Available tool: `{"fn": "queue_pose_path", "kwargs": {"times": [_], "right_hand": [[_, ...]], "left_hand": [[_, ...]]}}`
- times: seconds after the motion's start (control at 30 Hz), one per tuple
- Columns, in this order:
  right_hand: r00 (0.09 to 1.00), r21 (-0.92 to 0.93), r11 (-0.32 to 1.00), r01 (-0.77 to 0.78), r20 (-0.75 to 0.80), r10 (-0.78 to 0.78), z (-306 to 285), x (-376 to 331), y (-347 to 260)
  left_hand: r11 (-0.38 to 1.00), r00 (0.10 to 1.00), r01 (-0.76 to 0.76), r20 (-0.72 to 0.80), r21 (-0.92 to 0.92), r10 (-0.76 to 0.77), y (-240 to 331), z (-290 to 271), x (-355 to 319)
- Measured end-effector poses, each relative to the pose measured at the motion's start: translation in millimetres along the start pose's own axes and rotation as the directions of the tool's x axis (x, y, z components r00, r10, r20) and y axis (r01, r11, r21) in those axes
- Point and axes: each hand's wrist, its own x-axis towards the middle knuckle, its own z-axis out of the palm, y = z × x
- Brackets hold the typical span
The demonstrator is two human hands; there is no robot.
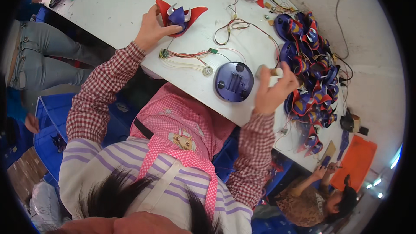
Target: The recorder is assembling small electronic components or toys at an industrial workbench.
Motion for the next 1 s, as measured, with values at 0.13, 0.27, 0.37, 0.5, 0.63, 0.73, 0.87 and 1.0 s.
{"fn": "queue_pose_path", "kwargs": {"times": [0.13,0.27,0.37,0.5,0.63,0.73,0.87,1.0], "right_hand": [[0.807,0.496,0.857,0.14,0.445,-0.389,41.1,-16.2,-112.5],[0.629,0.337,0.853,0.398,0.576,-0.521,103.1,-26.9,-139.6],[0.612,0.289,0.858,0.425,0.606,-0.508,111.2,-26.7,-145.7],[0.728,0.395,0.872,0.289,0.501,-0.468,90.8,-15.5,-128.7],[0.89,0.557,0.827,-0.074,0.411,-0.197,26.2,14.0,-107.1],[0.872,0.54,0.744,-0.394,0.475,0.117,-7.0,11.5,-76.6],[0.894,0.3,0.877,-0.376,0.368,0.257,-5.2,-32.4,-10.3],[0.951,0.116,0.963,-0.244,0.226,0.213,0.9,-55.9,12.3]], "left_hand": [[0.991,0.985,-0.011,0.174,0.136,-0.012,14.7,-2.0,11.0],[1.0,0.965,0.018,0.263,-0.016,-0.013,0.3,12.9,24.3],[0.988,0.968,0.075,0.247,-0.132,-0.04,-0.4,7.7,21.2],[0.828,0.955,0.207,0.291,-0.52,-0.056,16.2,-2.0,17.2],[0.471,0.911,0.376,0.411,-0.798,-0.03,37.5,-5.7,5.7],[0.503,0.882,0.389,0.47,-0.772,0.04,64.5,7.1,-7.5],[0.603,0.768,0.403,0.613,-0.688,0.185,106.5,28.4,-32.2],[0.907,0.663,-0.148,0.641,-0.394,0.387,100.1,66.0,-48.0]]}}
